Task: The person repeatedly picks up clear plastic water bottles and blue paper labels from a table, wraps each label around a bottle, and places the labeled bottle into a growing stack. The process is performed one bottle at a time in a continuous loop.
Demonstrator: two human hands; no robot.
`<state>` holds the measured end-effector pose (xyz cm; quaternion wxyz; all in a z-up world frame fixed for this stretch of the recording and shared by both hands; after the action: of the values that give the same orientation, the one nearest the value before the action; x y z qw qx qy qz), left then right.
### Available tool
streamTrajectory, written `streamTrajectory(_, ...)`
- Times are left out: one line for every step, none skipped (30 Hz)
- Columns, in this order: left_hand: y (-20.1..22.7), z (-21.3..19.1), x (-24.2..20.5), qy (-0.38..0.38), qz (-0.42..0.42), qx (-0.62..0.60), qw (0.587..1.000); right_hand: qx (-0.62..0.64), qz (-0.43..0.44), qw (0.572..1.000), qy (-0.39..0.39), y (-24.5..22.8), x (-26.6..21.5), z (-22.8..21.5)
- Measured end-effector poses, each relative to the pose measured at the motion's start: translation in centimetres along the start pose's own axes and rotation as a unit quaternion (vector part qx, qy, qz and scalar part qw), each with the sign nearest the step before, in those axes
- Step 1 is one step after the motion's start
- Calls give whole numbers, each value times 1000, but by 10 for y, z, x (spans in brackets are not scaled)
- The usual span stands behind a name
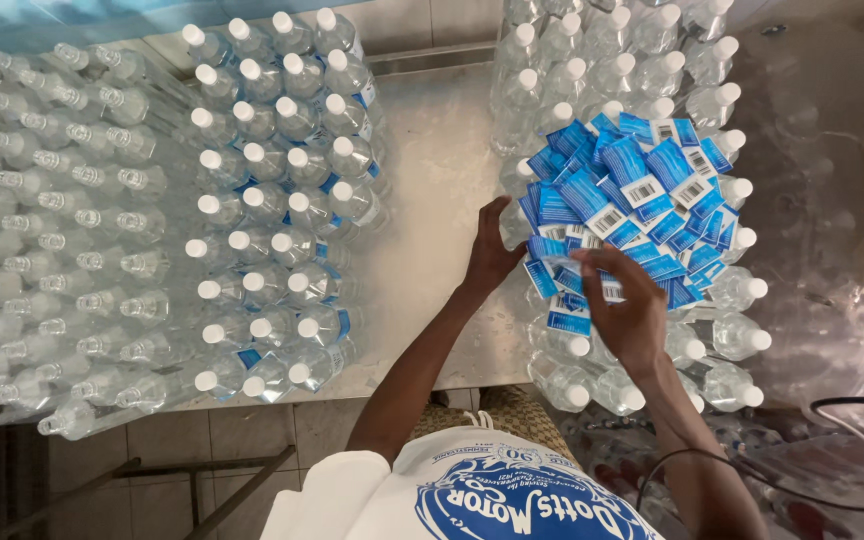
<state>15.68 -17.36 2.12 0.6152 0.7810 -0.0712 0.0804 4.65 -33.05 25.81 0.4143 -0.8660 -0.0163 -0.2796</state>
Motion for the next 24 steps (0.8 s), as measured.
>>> streamTrajectory(1,-3,0,-3,0,-2,1000,-3,2,1000,2,6,-3,-4)
streamTrajectory(2,-6,1,-3,-3,3,1000,41,73,996,30,18,-7,-11)
streamTrajectory(2,-10,3,-1,-5,9,1000,87,140,985,58,31,-9,-16)
streamTrajectory(-3,-15,-1,-1,-4,8,1000,86,139,985,60,22,-8,-14)
streamTrajectory(-8,-22,-3,22,-11,10,1000,188,197,959,76,18,-7,-12)
streamTrajectory(-14,-28,-5,45,-19,12,999,288,252,919,90,13,-6,-9)
streamTrajectory(-8,-44,-10,45,-15,11,999,288,249,920,92,21,-12,-3)
streamTrajectory(-7,-59,-15,53,-55,-15,997,345,287,889,89,31,-20,6)
streamTrajectory(-6,-76,-23,59,-97,-41,993,399,325,853,84,40,-30,16)
streamTrajectory(0,-92,-29,59,-96,-41,993,399,324,853,85,29,-35,21)
streamTrajectory(6,-109,-35,60,-93,-23,994,414,354,835,75,19,-41,30)
streamTrajectory(13,-126,-42,60,-90,-5,994,428,383,816,65,9,-47,40)
streamTrajectory(14,-140,-50,64,-92,-1,994,431,384,814,61,9,-56,50)
streamTrajectory(16,-153,-58,53,-87,30,994,433,392,811,43,8,-65,62)
streamTrajectory(17,-166,-64,45,-81,61,994,436,398,807,23,7,-73,76)
streamTrajectory(23,-176,-71,52,-81,65,993,440,397,805,17,9,-80,89)
streamTrajectory(28,-184,-80,37,-91,67,993,454,410,791,18,11,-90,103)
streamTrajectory(33,-191,-88,21,-101,69,992,467,424,776,18,14,-100,117)
streamTrajectory(28,-195,-96,25,-101,71,992,469,423,775,15,16,-107,127)
streamTrajectory(22,-198,-105,18,-115,71,991,471,432,769,14,19,-115,137)
streamTrajectory(17,-199,-112,11,-127,69,989,472,440,764,13,22,-121,146)
streamTrajectory(9,-199,-117,14,-126,70,989,474,438,764,11,19,-121,151)
streamTrajectory(1,-197,-124,10,-122,69,990,474,437,764,9,15,-123,154)
streamTrajectory(-6,-196,-130,5,-117,67,991,475,437,764,8,12,-125,157)
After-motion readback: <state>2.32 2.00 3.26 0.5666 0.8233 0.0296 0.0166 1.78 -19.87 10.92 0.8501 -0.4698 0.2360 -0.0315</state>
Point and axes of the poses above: each hand's wrist, its own x-axis towards the middle knuckle, its own z-axis out of the palm, y = z × x, the point moved 5 cm from there along x, towards the middle knuckle, and after that the axes turned 10 degrees about y, right-handed, at the moved point
